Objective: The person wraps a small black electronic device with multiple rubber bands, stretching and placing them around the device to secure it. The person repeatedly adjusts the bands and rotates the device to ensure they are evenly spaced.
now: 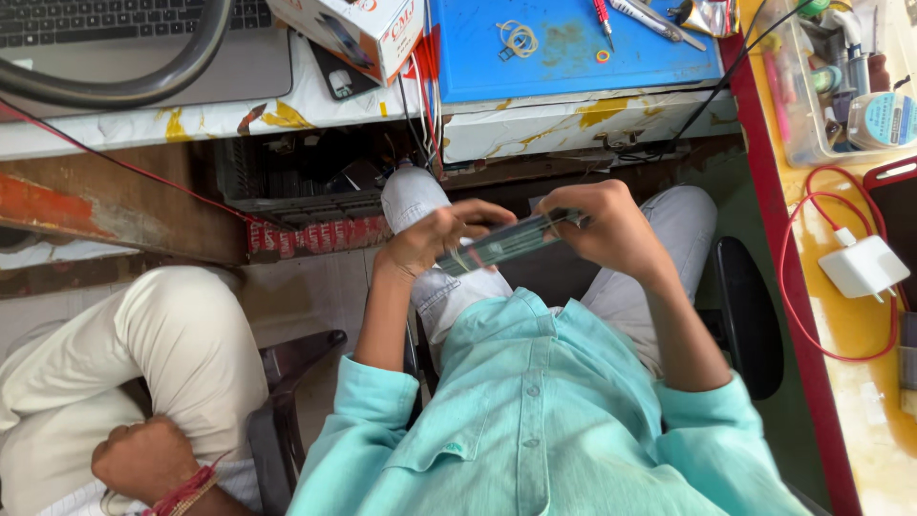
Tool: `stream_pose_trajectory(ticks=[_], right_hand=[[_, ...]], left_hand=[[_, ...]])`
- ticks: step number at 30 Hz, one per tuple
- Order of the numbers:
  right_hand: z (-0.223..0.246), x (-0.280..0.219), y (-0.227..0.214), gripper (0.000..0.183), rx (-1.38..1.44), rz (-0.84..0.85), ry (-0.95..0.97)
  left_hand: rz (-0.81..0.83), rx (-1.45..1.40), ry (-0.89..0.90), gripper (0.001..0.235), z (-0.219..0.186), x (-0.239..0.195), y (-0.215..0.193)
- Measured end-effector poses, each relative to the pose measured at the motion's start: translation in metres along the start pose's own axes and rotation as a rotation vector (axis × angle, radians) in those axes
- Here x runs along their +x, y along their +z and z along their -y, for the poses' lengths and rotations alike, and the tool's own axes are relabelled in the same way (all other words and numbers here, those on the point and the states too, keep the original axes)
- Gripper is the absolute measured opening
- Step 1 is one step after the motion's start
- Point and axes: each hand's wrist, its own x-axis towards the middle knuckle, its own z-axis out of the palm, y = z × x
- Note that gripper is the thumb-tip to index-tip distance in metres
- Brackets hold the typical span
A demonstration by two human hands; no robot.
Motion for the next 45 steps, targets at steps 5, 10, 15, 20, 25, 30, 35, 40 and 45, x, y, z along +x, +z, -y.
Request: stream_pose_trajectory(ticks=[5, 10, 15, 20, 25, 30, 35, 40, 45], right_hand=[[0.033, 0.014, 0.012, 0.024, -0.460, 0.374, -0.028], [0.021, 0.021, 0.011, 0.033, -0.247, 0.411, 0.003], [-0.015, 0.019, 0.011, 0.037, -0.047, 0.491, 0.153], [-0.050, 0.015, -0.043, 0.063, 0.201, 0.596, 0.485], [-0.054, 0.000, -0.045, 0.041, 1.450, 0.011, -0.231], [-0.049, 0.005, -0.005, 0.063, 1.850, -0.617, -0.124], [-0.066, 0.021, 0.007, 0.081, 1.865, -0.753, -0.103], [-0.083, 0.015, 0.035, 0.108, 1.668, -0.621, 0.169], [-0.059, 0.007, 0.042, 0.127, 1.146, -0.299, 0.378]], left_hand=[[-0.006, 0.500, -0.349, 0.053, 0.043, 0.023, 0.008], [-0.164, 0.460, -0.376, 0.048, 0.078, 0.031, 0.015], [-0.180, 0.140, -0.190, 0.059, 0.062, 0.028, 0.022], [-0.351, -0.216, 0.051, 0.074, 0.028, 0.010, 0.011], [-0.360, -0.465, 0.183, 0.075, 0.020, 0.006, -0.003], [-0.367, -0.432, 0.176, 0.073, 0.026, 0.002, 0.001], [-0.390, -0.290, 0.226, 0.070, 0.015, 0.008, 0.010], [-0.401, -0.169, 0.196, 0.067, 0.011, 0.004, 0.017], [-0.344, -0.071, 0.003, 0.062, 0.009, 0.007, 0.019]])
